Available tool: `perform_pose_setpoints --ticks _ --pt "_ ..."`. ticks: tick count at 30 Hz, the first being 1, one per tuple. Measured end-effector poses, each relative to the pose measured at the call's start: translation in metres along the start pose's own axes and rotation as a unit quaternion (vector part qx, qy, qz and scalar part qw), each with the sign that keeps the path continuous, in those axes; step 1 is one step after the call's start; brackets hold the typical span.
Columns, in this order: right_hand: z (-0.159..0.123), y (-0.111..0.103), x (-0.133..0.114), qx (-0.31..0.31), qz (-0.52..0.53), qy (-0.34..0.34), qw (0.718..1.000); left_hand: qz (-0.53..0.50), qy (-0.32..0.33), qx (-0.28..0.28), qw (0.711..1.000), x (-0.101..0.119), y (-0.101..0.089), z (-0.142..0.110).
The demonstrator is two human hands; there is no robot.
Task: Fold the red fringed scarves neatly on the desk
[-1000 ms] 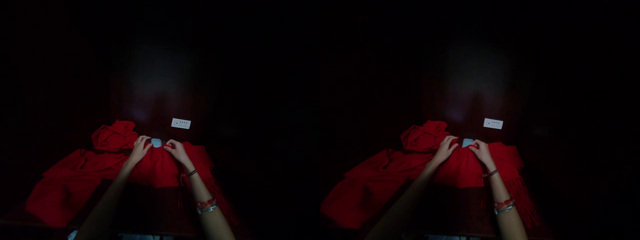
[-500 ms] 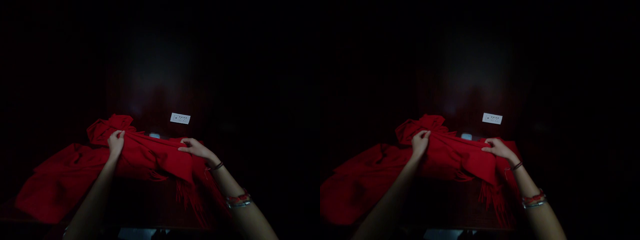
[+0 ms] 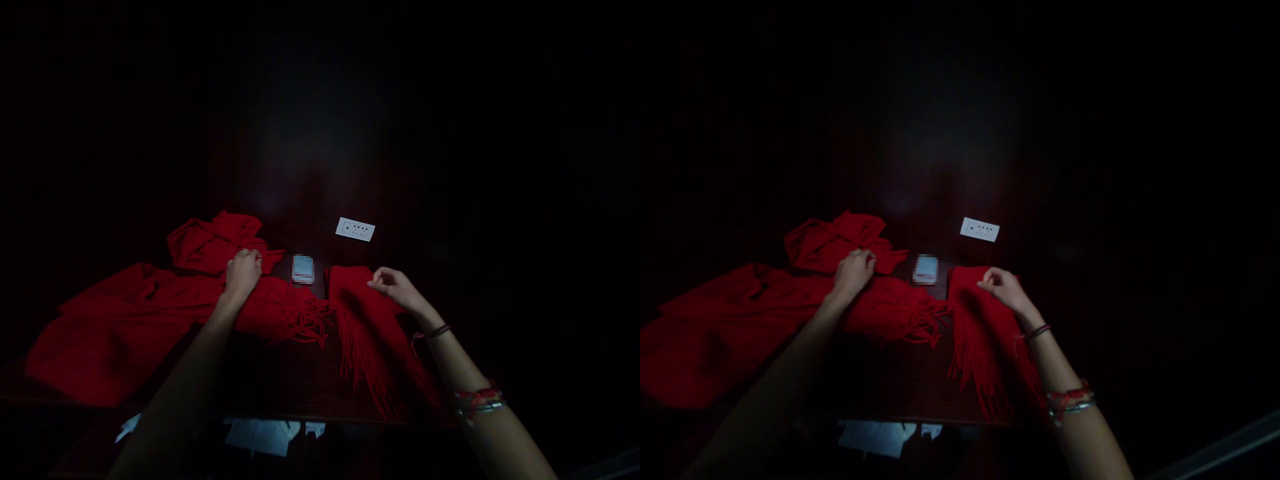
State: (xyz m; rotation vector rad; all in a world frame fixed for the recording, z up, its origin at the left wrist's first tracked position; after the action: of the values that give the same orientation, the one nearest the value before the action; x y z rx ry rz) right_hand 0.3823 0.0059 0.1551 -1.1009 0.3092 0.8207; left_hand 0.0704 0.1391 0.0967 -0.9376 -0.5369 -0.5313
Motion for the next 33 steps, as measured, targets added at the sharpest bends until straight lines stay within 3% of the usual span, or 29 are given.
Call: perform_pose_setpoints --ticks 3,5,8,11,14,17,22,28,33 --pt "0.010 0.063 -0.008 -0.040 -0.030 -0.056 0.997 -0.105 0.176 -0.152 0.967 0.046 0.013 -0.021" --pt "0.021 0.099 -0.023 -0.037 -0.029 -0.112 0.993 -0.178 0.215 -0.217 0.935 0.061 0.009 -0.031" --pt "0.041 0.141 -0.044 -0.022 0.038 -0.162 0.986 -0.241 0.204 -0.248 0.916 0.068 -0.002 -0.039" --pt "0.061 0.166 -0.050 -0.009 0.109 -0.152 0.982 -0.268 0.175 -0.203 0.925 0.066 -0.010 -0.036" --pt "0.071 0.171 -0.043 0.045 0.118 -0.087 0.988 -0.312 0.132 -0.120 0.933 0.057 -0.017 -0.027" --pt "0.072 0.165 -0.038 0.103 0.133 -0.025 0.985 -0.356 0.108 -0.077 0.925 0.050 -0.022 -0.021" --pt "0.068 0.183 -0.050 0.028 0.240 -0.024 0.970 -0.366 0.101 -0.092 0.921 0.051 -0.022 -0.023" --pt "0.065 0.190 -0.040 0.059 0.094 -0.010 0.994 -0.371 0.068 0.002 0.926 0.036 -0.032 -0.015" --pt "0.065 0.158 -0.026 0.086 -0.109 0.015 0.990 -0.385 0.023 0.108 0.916 0.011 -0.049 -0.003"
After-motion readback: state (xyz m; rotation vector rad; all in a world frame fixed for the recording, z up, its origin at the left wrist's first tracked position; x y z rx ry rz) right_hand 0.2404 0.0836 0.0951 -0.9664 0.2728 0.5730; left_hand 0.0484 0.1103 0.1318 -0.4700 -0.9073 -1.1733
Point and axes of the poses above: each hand's wrist, its own z-axis towards the middle knuckle, its own y-axis out of the palm, x = y × z, the point moved 6 cm from there along z, towards the middle knuckle, and after that the axes turned 12 degrees about -y, right-handed, at the moved point
